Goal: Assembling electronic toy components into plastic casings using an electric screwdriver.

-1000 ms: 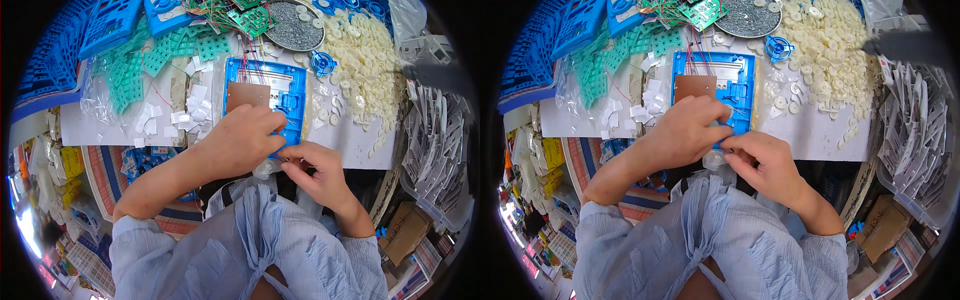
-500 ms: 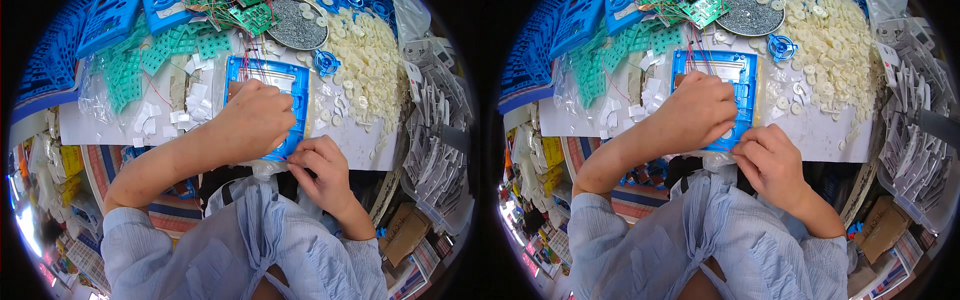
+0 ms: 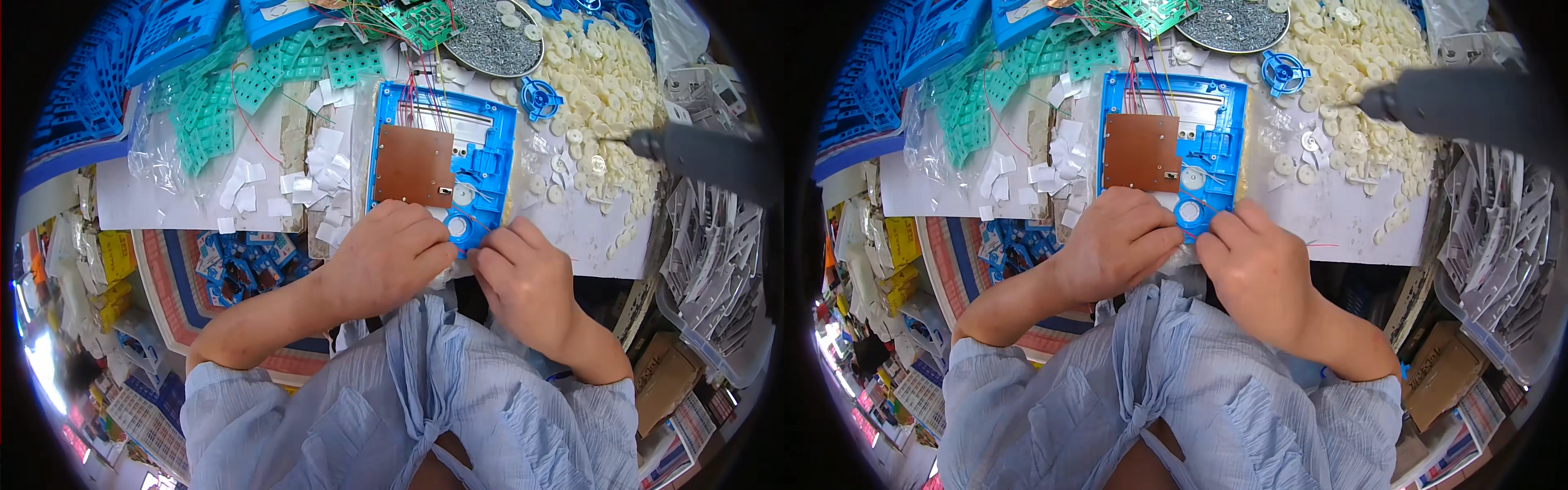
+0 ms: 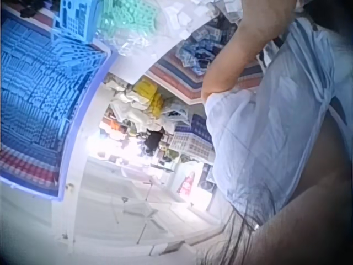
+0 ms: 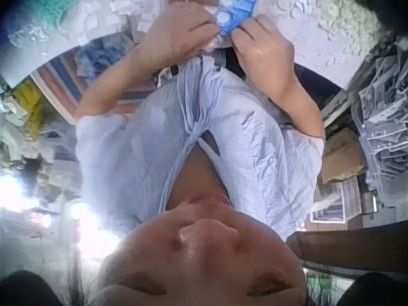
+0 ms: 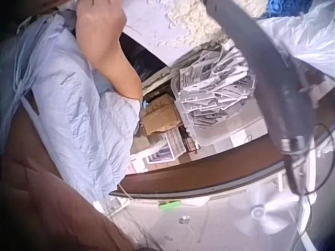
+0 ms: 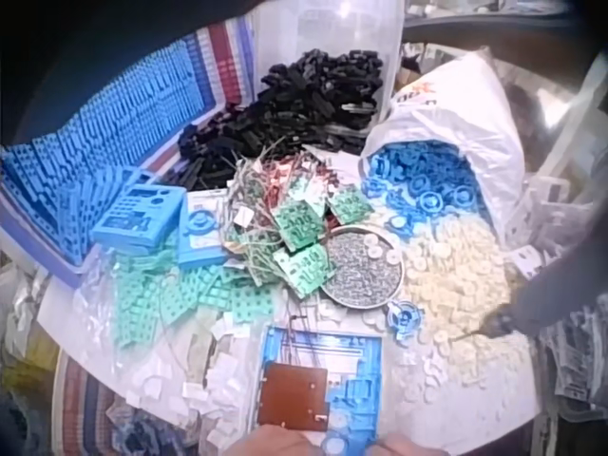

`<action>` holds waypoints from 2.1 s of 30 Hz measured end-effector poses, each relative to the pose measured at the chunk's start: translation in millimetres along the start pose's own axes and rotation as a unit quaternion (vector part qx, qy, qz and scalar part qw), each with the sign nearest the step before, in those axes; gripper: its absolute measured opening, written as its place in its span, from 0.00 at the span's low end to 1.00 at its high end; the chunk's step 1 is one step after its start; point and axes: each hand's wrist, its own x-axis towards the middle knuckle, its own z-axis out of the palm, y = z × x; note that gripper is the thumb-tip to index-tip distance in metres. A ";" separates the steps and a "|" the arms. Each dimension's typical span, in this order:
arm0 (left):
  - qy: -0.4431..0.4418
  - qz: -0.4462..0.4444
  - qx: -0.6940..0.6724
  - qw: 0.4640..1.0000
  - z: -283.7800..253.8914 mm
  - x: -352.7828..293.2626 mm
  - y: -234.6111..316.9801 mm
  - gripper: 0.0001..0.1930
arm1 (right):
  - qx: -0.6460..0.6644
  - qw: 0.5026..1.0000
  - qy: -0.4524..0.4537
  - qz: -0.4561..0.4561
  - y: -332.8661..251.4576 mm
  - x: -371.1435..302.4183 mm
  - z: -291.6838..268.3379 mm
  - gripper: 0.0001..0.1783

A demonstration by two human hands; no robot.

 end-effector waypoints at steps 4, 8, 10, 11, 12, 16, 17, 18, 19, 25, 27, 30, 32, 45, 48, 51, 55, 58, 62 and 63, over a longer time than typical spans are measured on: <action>-0.008 0.011 0.012 1.000 -2.8 -1.4 -0.3 0.14 | 0.096 0.994 0.043 0.015 22.5 -5.2 9.6 0.08; -0.027 0.036 0.050 0.998 -3.0 -2.9 5.6 0.19 | 0.217 0.970 0.079 0.071 32.1 -26.7 29.8 0.06; -0.040 0.038 0.069 0.996 -3.0 -3.5 7.5 0.20 | 0.246 0.961 0.089 0.090 30.8 -29.4 33.0 0.06; -0.041 0.040 0.077 0.995 -2.4 -3.7 7.7 0.20 | 0.275 0.953 0.066 0.112 32.0 -29.9 29.9 0.05; -0.041 0.041 0.085 0.995 -2.1 -3.9 7.9 0.20 | 0.303 0.943 0.043 0.134 34.3 -29.9 24.0 0.05; -0.075 0.037 0.082 0.993 -5.0 -1.6 9.9 0.22 | 0.418 0.875 0.025 0.242 31.0 -27.4 27.6 0.04; -0.073 0.036 0.082 0.993 -4.9 -1.3 10.2 0.22 | 0.420 0.871 0.015 0.256 29.6 -26.8 27.1 0.04; -0.071 0.036 0.082 0.993 -4.8 -1.1 10.5 0.23 | 0.421 0.866 0.006 0.270 28.0 -26.1 25.5 0.04; -0.073 0.035 0.088 0.993 -4.3 -1.6 11.2 0.23 | 0.423 0.861 -0.004 0.282 26.9 -25.0 23.5 0.04; -0.095 0.030 0.140 0.985 -0.8 -1.1 18.2 0.21 | 0.393 0.869 -0.031 0.299 21.3 -14.8 6.7 0.05; -0.094 0.024 0.145 0.985 -1.8 0.3 20.4 0.20 | 0.355 0.889 -0.044 0.287 22.4 -4.7 -2.5 0.05; -0.056 -0.008 0.062 0.996 -7.8 3.5 15.5 0.20 | 0.277 0.936 0.060 0.208 29.5 21.1 -10.6 0.05; -0.007 -0.039 0.023 0.999 -18.0 9.9 6.7 0.18 | 0.182 0.961 0.170 0.120 40.6 51.0 -6.4 0.07; 0.210 -0.203 0.162 0.943 -40.4 62.1 -72.2 0.08 | 0.006 0.982 0.153 0.111 46.7 120.3 23.1 0.09; 0.223 -0.216 0.121 0.943 -33.6 64.5 -77.3 0.08 | 0.094 0.976 0.167 0.101 45.2 111.1 21.2 0.06; 0.231 -0.168 0.047 0.957 -32.3 65.7 -81.5 0.07 | 0.066 0.980 0.186 -0.033 44.7 101.5 24.6 0.07; 0.183 -0.108 -0.008 0.977 -36.9 65.6 -84.5 0.06 | 0.080 0.980 0.140 -0.113 50.7 94.8 21.3 0.12; 0.155 -0.089 -0.015 0.984 -34.6 65.5 -88.4 0.05 | 0.125 0.972 0.187 -0.060 57.4 92.7 16.2 0.14; 0.156 -0.106 -0.035 0.981 -34.8 65.3 -85.2 0.05 | 0.082 0.956 0.280 -0.016 57.2 102.4 16.5 0.17; 0.163 -0.111 -0.045 0.979 -34.1 65.0 -84.7 0.06 | 0.073 0.965 0.250 -0.029 61.3 104.2 16.9 0.16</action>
